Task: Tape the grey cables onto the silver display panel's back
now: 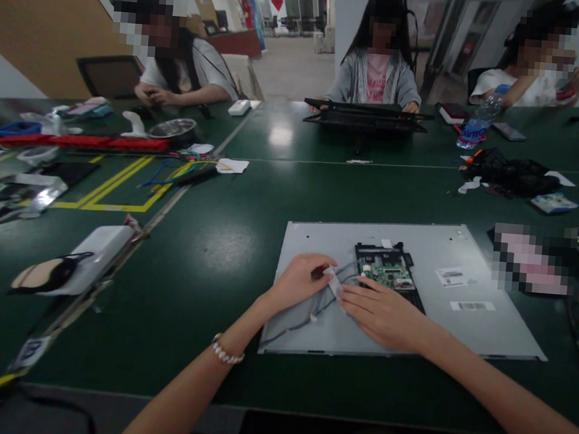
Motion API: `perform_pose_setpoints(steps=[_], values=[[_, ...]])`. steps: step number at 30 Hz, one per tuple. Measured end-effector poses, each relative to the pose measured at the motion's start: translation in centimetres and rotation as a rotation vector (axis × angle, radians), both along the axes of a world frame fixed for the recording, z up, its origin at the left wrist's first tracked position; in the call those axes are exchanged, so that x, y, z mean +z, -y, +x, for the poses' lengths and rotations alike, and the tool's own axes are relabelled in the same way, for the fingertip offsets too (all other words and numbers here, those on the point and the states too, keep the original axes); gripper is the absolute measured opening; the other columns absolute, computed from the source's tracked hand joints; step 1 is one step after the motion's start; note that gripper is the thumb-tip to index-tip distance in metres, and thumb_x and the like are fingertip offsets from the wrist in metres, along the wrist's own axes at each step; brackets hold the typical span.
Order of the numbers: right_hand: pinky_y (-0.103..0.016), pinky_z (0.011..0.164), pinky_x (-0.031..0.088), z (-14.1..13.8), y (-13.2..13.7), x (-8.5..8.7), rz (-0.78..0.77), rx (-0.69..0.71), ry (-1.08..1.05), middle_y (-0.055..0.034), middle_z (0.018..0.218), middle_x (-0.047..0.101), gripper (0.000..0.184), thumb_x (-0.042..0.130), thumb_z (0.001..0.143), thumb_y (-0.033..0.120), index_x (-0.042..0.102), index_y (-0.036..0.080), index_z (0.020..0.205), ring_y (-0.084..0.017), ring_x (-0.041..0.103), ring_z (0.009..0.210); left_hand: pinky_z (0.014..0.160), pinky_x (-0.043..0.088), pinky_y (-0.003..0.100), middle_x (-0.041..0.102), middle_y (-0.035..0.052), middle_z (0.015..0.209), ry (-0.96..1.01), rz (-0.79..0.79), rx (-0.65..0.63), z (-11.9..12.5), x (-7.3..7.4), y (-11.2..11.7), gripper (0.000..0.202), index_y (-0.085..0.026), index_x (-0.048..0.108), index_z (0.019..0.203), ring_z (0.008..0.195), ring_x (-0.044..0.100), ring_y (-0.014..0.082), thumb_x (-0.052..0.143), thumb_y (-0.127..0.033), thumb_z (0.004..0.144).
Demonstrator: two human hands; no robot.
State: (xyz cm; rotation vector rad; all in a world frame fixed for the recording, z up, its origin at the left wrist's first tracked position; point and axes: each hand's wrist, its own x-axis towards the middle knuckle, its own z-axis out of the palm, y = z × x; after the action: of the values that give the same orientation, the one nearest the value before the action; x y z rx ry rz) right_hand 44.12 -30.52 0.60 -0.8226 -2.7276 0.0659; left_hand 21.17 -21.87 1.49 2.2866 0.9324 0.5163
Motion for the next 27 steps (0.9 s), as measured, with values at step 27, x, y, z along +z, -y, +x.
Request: perform_pose_setpoints(steps=[27], values=[[-0.039,0.108,0.042,0.1,2.3,0.0,0.006,0.037,-0.113,-0.0092,0.117,0.071,0.031,0.048,0.094,0.022,0.067,0.012,0.117,-0.019,0.064,0.11,0.082,0.043,0.035,0.055,0.005,0.097,-0.154,0.088,-0.05,1.1,0.7,1.5,0.032,-0.02,0.053,0.096,0.093,0.052,0.0219,0.068,-0.036,0.074]])
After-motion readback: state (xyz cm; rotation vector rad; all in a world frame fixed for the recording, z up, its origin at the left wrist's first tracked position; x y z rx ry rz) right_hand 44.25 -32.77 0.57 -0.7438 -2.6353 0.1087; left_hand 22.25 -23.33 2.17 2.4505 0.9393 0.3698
